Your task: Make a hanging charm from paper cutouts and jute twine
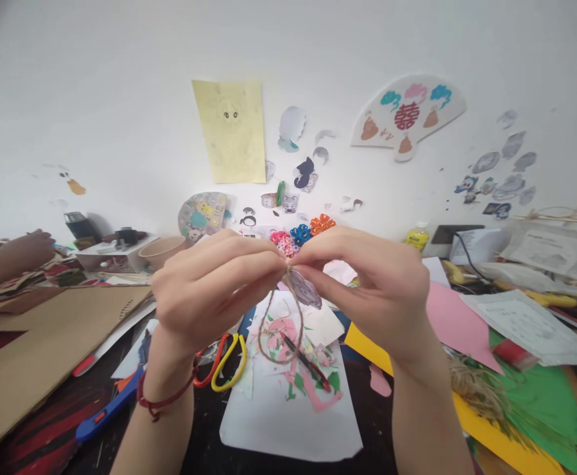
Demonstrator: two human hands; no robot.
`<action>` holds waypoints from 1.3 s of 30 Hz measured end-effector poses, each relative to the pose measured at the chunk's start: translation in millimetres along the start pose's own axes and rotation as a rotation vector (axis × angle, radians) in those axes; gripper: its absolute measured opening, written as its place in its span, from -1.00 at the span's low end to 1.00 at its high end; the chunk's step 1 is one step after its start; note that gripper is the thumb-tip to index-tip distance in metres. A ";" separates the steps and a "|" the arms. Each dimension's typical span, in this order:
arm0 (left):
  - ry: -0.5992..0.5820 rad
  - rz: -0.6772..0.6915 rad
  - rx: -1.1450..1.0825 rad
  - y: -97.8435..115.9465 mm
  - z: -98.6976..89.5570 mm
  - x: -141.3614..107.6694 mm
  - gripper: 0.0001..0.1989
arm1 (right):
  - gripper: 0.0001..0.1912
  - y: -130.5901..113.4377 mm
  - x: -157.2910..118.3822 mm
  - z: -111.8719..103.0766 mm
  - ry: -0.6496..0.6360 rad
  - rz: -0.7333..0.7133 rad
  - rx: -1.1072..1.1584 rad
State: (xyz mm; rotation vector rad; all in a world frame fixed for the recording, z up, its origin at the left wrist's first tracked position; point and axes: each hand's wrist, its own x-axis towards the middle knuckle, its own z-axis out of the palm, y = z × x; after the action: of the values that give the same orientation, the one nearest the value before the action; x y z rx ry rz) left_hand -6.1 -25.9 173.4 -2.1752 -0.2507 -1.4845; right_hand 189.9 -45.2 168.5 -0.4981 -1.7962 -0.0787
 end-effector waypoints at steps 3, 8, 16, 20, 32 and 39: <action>-0.006 0.002 0.043 1.3 -1.0 0.2 -0.90 | -0.73 -1.7 -0.4 -0.6 -0.009 0.013 -0.038; 0.009 0.025 0.114 1.1 1.1 -1.6 -0.88 | -0.74 -5.1 -2.0 -0.6 0.012 -0.090 -0.264; 0.097 0.038 0.245 3.6 8.5 0.9 -0.86 | -0.70 -7.8 -5.2 -2.0 0.044 -0.233 -0.631; 0.132 0.020 0.244 4.6 10.5 0.3 -0.84 | -0.71 -7.9 -7.4 -3.0 0.049 -0.237 -0.664; 0.083 0.127 0.302 -4.3 11.3 -2.7 -0.89 | -0.77 4.4 -0.5 -1.3 0.069 0.294 0.123; 0.123 0.375 0.396 -4.6 16.4 0.5 -0.94 | -0.90 -2.7 2.4 -6.9 -0.087 0.428 0.227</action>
State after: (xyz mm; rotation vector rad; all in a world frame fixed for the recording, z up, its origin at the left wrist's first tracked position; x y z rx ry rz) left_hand 5.7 -14.0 170.5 -1.6991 -0.0780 -1.2294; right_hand 194.7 -49.0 173.3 -0.7177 -1.7191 0.4431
